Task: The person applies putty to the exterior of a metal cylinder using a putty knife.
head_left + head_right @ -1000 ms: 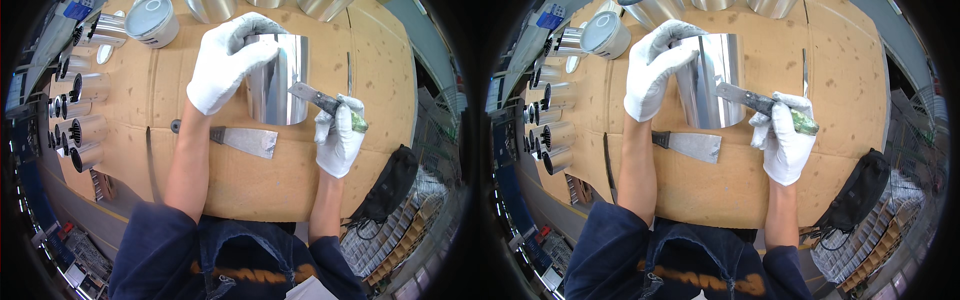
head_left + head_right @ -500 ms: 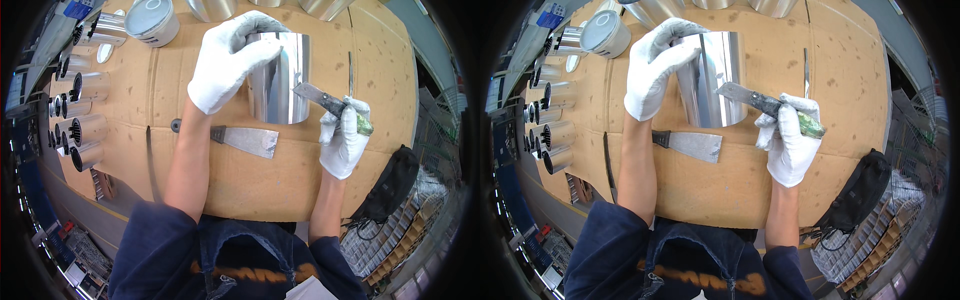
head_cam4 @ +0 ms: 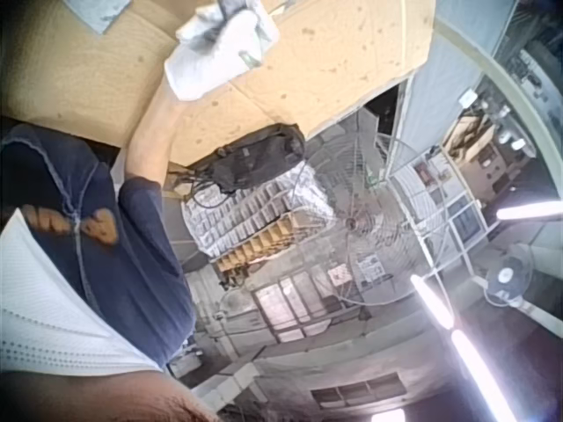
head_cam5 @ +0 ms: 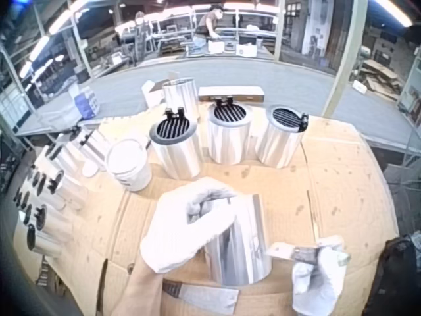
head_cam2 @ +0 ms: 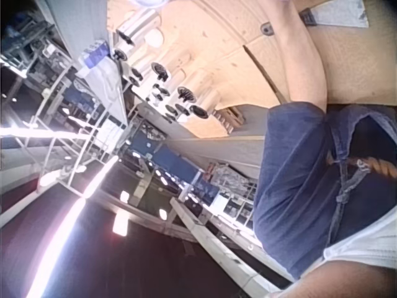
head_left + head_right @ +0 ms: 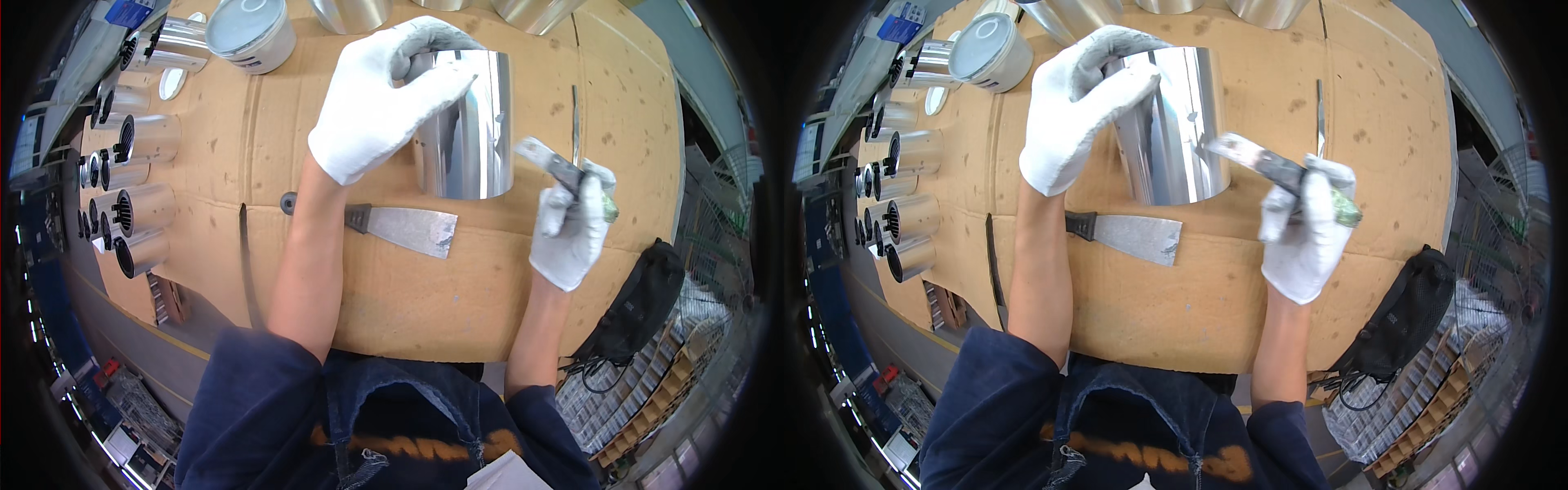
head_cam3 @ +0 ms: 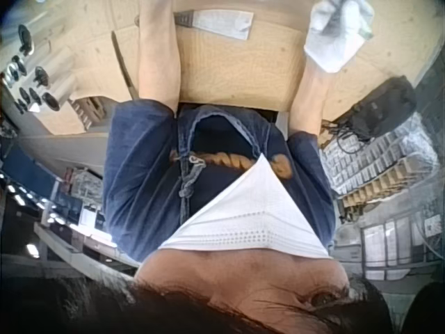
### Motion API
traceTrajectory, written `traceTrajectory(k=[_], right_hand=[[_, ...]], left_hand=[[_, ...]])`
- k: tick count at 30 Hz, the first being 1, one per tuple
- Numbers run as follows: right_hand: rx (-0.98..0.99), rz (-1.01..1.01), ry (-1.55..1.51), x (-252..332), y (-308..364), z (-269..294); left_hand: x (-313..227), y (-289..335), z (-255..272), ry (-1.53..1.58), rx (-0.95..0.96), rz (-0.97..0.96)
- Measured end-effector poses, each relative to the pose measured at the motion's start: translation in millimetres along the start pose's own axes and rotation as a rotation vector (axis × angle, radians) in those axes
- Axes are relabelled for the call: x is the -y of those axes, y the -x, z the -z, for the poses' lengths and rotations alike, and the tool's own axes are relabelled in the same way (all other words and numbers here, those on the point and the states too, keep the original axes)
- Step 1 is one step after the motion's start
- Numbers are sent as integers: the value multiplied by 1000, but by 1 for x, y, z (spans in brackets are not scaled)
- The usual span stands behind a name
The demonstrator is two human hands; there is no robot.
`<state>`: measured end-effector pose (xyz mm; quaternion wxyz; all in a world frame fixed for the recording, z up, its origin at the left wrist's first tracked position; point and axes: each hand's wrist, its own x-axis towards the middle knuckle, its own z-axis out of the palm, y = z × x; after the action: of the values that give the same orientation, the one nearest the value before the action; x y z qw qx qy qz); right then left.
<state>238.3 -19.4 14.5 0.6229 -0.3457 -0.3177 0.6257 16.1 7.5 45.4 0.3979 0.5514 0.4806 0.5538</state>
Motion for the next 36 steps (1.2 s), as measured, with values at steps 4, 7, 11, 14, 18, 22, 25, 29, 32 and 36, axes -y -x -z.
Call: traceTrajectory(k=[4, 7, 11, 14, 18, 22, 25, 29, 32, 36], right_hand=[[108, 32, -185, 3, -4, 18], [50, 76, -144, 5, -5, 12], [-27, 125, -23, 4, -4, 2], [-24, 133, 30, 5, -3, 2], [-2, 145, 68, 9, 0, 9], [87, 38, 187, 26, 20, 12], [187, -90, 352, 31, 45, 24], [143, -255, 566, 26, 63, 26], [128, -266, 574, 25, 68, 26], [148, -311, 573, 23, 70, 21]], left_hand=[[5, -1, 1, -88, -15, -18], [7, -2, 2, -120, 5, 1], [-5, 2, -1, -120, -25, -23], [-11, 4, 0, -132, 37, 65], [-10, 4, 4, -36, 22, 94], [8, 4, 11, 103, 47, 32], [7, 4, 4, 151, 14, 107], [6, 1, 6, 279, 7, 201], [22, -1, 6, 311, 21, 124], [20, 0, 8, 274, 15, 168]])
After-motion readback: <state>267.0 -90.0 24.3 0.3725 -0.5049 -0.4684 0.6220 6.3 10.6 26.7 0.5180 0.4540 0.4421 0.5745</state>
